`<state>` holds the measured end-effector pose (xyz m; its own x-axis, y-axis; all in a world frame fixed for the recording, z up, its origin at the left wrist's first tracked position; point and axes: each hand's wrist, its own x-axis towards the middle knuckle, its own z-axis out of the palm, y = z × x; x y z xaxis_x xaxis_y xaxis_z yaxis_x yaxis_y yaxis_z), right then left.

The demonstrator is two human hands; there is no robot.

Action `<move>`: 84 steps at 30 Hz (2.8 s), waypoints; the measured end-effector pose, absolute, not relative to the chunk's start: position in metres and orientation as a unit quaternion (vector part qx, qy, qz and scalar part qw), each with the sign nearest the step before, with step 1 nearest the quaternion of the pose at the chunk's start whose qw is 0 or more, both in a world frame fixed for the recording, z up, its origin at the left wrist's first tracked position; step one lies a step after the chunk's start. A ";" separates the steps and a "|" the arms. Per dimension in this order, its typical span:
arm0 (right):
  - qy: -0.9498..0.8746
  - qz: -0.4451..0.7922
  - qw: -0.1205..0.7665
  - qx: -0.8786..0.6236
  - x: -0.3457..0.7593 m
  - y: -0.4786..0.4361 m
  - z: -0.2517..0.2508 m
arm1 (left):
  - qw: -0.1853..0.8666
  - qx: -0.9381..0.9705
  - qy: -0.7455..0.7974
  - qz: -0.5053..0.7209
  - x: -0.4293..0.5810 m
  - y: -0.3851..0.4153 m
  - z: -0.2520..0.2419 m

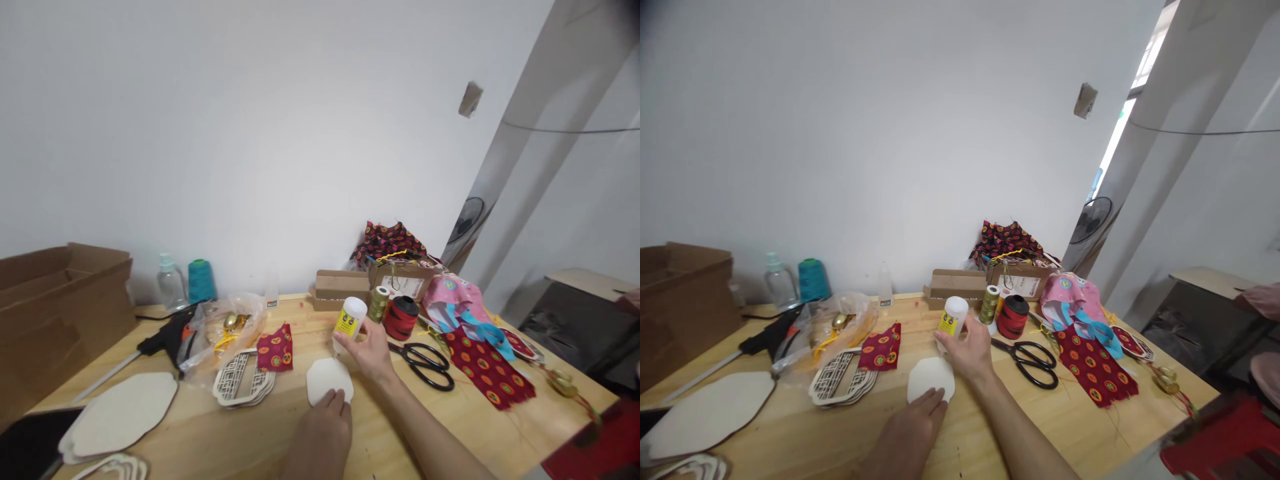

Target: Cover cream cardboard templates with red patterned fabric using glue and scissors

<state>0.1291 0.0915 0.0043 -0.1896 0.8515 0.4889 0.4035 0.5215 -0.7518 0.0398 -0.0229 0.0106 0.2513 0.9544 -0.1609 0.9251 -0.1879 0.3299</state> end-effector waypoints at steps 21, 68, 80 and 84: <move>-0.703 0.282 0.497 -0.425 0.131 0.100 -0.008 | 0.190 0.771 0.605 0.051 0.041 -0.025 0.015; -0.728 0.219 0.485 -0.432 0.128 0.094 -0.004 | 0.204 0.763 0.612 0.038 0.040 -0.026 0.020; -0.732 0.222 0.493 -0.415 0.122 0.089 -0.009 | 0.203 0.763 0.613 0.034 0.041 -0.026 0.021; -0.729 0.228 0.495 -0.415 0.120 0.088 -0.011 | 0.198 0.766 0.610 0.034 0.040 -0.025 0.022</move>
<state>0.1200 0.0878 -0.0114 -0.1663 0.8306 0.5315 0.3794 0.5514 -0.7430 0.0403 -0.0254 0.0225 0.2538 0.9483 -0.1906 0.9216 -0.1772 0.3452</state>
